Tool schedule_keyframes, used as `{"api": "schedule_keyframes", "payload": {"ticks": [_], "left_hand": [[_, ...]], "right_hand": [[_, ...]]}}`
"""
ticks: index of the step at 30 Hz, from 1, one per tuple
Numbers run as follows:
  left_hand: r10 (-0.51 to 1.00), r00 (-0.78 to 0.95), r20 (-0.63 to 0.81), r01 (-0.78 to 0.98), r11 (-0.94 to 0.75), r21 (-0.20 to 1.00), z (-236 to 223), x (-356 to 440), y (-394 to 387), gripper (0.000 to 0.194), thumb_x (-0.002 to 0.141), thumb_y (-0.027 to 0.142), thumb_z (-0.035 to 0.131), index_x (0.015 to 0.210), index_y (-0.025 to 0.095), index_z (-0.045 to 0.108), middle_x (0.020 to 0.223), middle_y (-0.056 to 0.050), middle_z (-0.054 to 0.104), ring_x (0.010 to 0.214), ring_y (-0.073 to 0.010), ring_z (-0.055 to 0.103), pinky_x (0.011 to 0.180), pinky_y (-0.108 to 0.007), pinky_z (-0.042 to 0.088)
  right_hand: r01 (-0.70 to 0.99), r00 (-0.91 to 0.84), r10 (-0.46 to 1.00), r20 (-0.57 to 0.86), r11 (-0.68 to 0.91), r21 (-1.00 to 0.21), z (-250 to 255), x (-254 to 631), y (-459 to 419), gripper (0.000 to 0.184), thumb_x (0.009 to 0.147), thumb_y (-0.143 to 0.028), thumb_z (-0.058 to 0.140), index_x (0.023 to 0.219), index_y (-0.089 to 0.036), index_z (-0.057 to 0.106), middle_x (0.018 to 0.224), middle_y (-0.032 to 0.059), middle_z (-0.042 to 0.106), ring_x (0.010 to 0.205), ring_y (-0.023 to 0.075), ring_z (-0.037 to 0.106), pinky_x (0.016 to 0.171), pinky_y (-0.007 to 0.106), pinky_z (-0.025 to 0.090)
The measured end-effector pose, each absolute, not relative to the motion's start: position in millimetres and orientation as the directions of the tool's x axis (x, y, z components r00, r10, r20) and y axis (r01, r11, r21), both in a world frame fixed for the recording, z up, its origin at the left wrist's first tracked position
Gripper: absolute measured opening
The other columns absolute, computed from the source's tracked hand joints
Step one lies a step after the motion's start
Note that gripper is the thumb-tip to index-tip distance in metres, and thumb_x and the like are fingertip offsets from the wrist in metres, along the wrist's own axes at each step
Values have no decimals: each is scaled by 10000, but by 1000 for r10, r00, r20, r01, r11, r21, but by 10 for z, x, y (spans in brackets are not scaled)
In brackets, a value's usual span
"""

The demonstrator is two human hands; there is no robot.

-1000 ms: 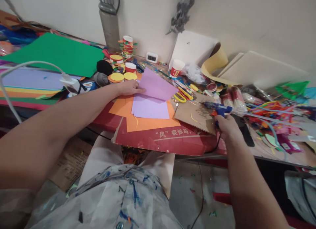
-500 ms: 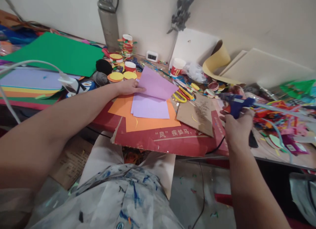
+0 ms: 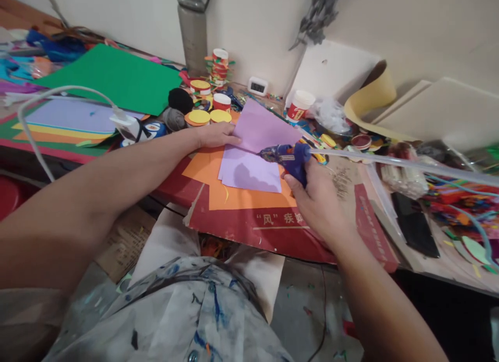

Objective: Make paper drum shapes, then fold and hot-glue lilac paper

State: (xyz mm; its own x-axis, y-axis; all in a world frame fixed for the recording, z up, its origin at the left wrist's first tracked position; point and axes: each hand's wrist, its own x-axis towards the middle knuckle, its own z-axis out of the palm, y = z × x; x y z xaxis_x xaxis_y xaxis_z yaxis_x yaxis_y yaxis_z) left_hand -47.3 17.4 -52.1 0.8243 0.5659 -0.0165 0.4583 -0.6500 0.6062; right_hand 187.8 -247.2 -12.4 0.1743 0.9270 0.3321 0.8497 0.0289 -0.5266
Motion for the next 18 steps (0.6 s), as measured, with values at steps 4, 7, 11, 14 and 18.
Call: {"api": "schedule_keyframes", "payload": {"ticks": [4,7,11,14,18], "left_hand": [[577,816,27,469,-690,552,-562,-450,227,310,890,428,669,947,159,811,1001,-73,797,965,-225,713,878,-280,518],[572,820,28,458,-685,567,-577,-448,235,307,871,410,690,961,147,820,946,-64,782,940,-221,704,856,-280,513],[577,817,6,461,-659,594,-574,-462,209,329,862,382,675,987,123,835,937,-76,778,943,-226,704,856,-288,517],[564,826,-8,443,-639,629,-563,-460,188,373,858,356,653,1071,115,842,1022,-83,799,994,-233,720,918,-293,529],[596,803,-18,503,-661,556,-551,-444,190,392,869,373,650,1058,88,843,995,-101,782,1000,-248,707,929,-305,520]], "right_hand": [[885,216,948,235,-89,-457,-141,1809,-2373,357,988,-452,607,1254,-234,704,1025,144,766,990,363,734,940,518,585],[868,228,957,177,-117,-483,-169,1818,-2367,433,1008,-463,574,1356,-230,687,1039,135,776,987,360,750,943,513,595],[878,235,959,156,-141,-457,-200,1857,-2359,443,1015,-450,580,1371,-209,687,1126,165,776,1047,372,756,978,530,592],[894,227,958,175,-134,-427,-221,1872,-2332,431,1020,-427,596,1378,-206,688,1180,188,763,1120,390,748,1001,544,582],[923,194,955,226,-100,-370,-277,1840,-2260,418,1026,-420,600,1378,-214,693,1154,199,765,1162,418,728,1002,566,576]]}}
